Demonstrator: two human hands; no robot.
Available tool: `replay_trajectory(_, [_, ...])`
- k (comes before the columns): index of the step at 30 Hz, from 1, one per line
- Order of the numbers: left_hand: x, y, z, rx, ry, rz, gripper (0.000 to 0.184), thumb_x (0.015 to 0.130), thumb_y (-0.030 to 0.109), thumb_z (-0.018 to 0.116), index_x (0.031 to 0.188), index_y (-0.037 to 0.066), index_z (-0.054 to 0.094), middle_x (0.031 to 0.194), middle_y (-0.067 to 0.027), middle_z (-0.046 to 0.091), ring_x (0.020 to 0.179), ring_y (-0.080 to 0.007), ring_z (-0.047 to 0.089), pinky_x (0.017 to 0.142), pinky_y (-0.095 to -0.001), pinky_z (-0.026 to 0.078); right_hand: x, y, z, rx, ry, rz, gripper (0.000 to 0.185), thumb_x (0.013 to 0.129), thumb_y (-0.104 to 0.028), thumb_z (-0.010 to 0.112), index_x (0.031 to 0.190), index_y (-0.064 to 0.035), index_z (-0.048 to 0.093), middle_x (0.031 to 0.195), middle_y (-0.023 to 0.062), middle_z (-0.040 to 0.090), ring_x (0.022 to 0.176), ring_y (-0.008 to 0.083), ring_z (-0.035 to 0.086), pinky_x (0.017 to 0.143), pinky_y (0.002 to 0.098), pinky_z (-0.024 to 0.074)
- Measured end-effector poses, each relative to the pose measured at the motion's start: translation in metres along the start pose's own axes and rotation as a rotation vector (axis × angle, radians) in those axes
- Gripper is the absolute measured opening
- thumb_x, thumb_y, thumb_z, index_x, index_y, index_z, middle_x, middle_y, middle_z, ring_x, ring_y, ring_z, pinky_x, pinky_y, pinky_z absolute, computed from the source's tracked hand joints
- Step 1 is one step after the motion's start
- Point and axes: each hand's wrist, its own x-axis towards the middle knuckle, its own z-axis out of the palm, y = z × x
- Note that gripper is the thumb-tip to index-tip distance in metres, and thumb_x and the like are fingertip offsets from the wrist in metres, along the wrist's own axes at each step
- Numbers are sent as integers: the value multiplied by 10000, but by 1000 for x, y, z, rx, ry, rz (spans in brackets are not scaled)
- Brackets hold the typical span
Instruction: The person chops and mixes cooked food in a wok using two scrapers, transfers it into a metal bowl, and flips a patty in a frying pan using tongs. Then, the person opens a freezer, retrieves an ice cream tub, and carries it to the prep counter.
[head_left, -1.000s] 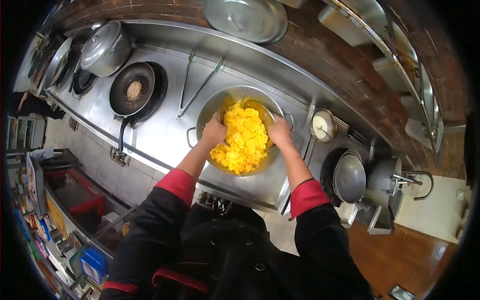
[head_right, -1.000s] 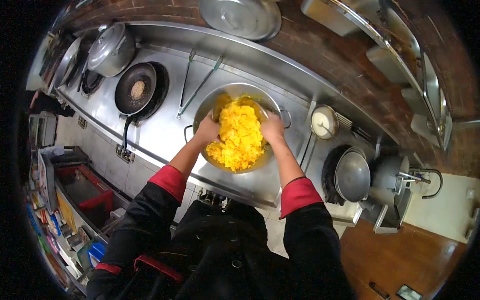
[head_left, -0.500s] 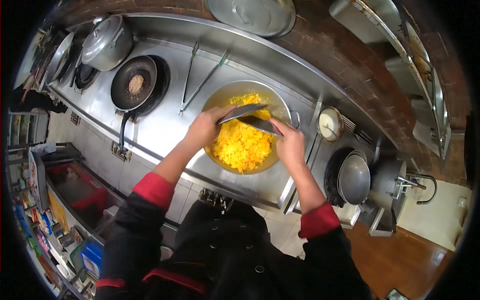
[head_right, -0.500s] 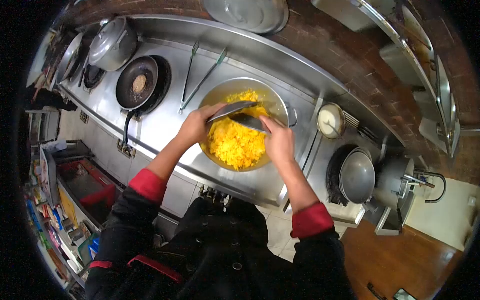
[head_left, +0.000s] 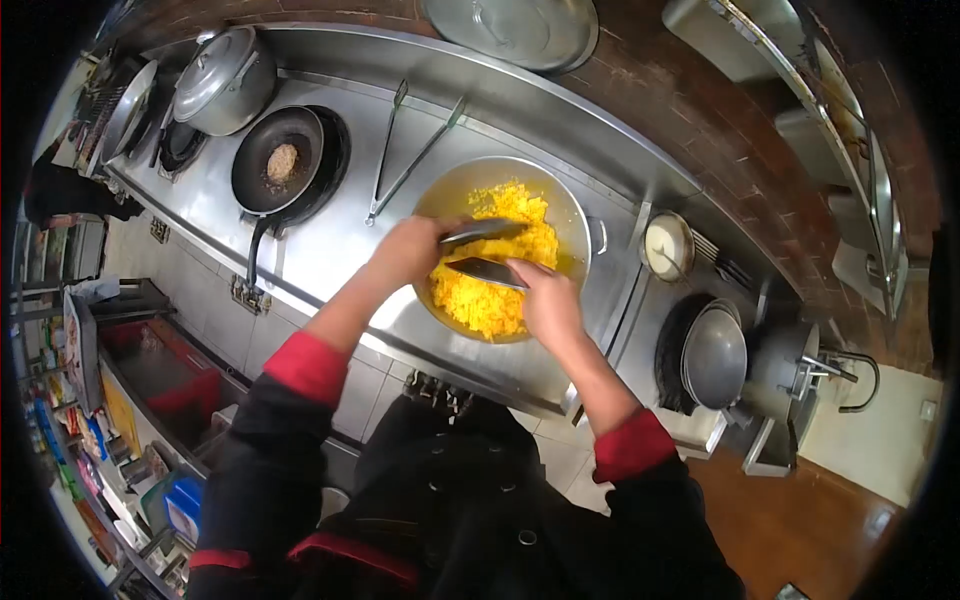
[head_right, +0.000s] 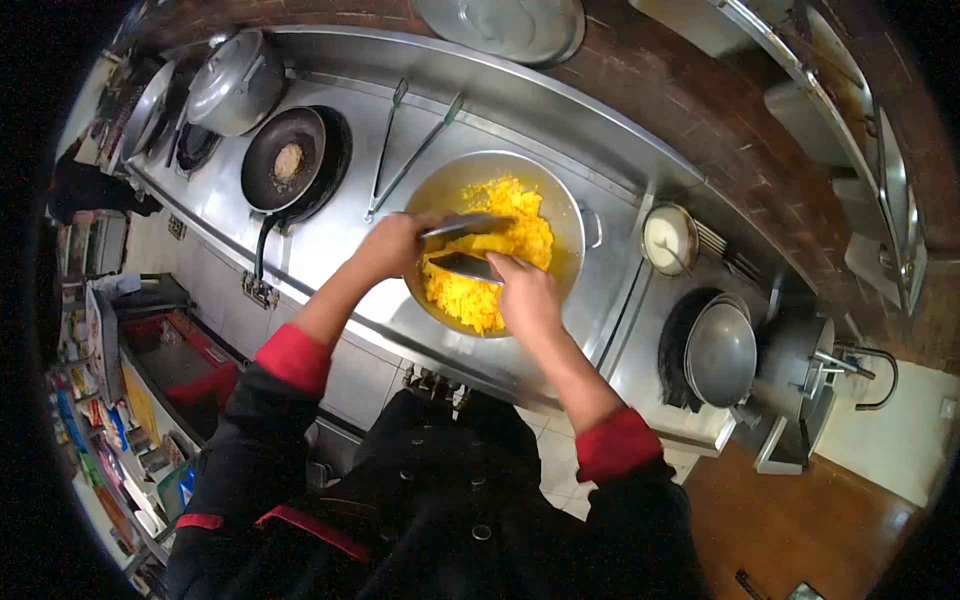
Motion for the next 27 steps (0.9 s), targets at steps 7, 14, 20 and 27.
replay_trajectory(7, [-13, -2, 37, 74, 87, -149, 518, 814, 118, 638, 1328, 177, 609, 984, -275, 682, 907, -447, 668, 821, -508, 532, -13, 24, 28, -31, -139, 97, 460, 814, 85, 524, 1176, -125, 716, 1097, 217, 689, 975, 374, 685, 885, 408, 540])
replay_trajectory(14, [-19, -71, 44, 55, 55, -313, 400, 816, 156, 624, 1165, -32, 567, 951, -283, 676, 878, -451, 670, 750, -506, 546, 107, 113, -60, -237, -8, 292, 473, 826, 25, 543, 1271, -95, 651, 1057, 240, 701, 958, 330, 697, 816, 416, 535])
replay_trajectory(20, [22, -55, 113, -729, 370, -614, 447, 855, 170, 638, 1257, -15, 573, 1082, -300, 670, 1036, -448, 645, 873, -463, 524, 112, 109, -2, 286, -195, 541, 375, 861, -72, 607, 1230, -72, 676, 1020, 181, 732, 900, 182, 680, 785, 350, 517])
replay_trajectory(27, [-27, 4, 25, -493, 368, -305, 513, 835, 46, 601, 1343, 60, 530, 1105, -262, 665, 1070, -440, 622, 908, -449, 505, 66, -3, -65, 272, 96, -126, 559, 789, 215, 450, 1223, -47, 686, 1147, 119, 718, 1044, 195, 682, 951, 267, 493])
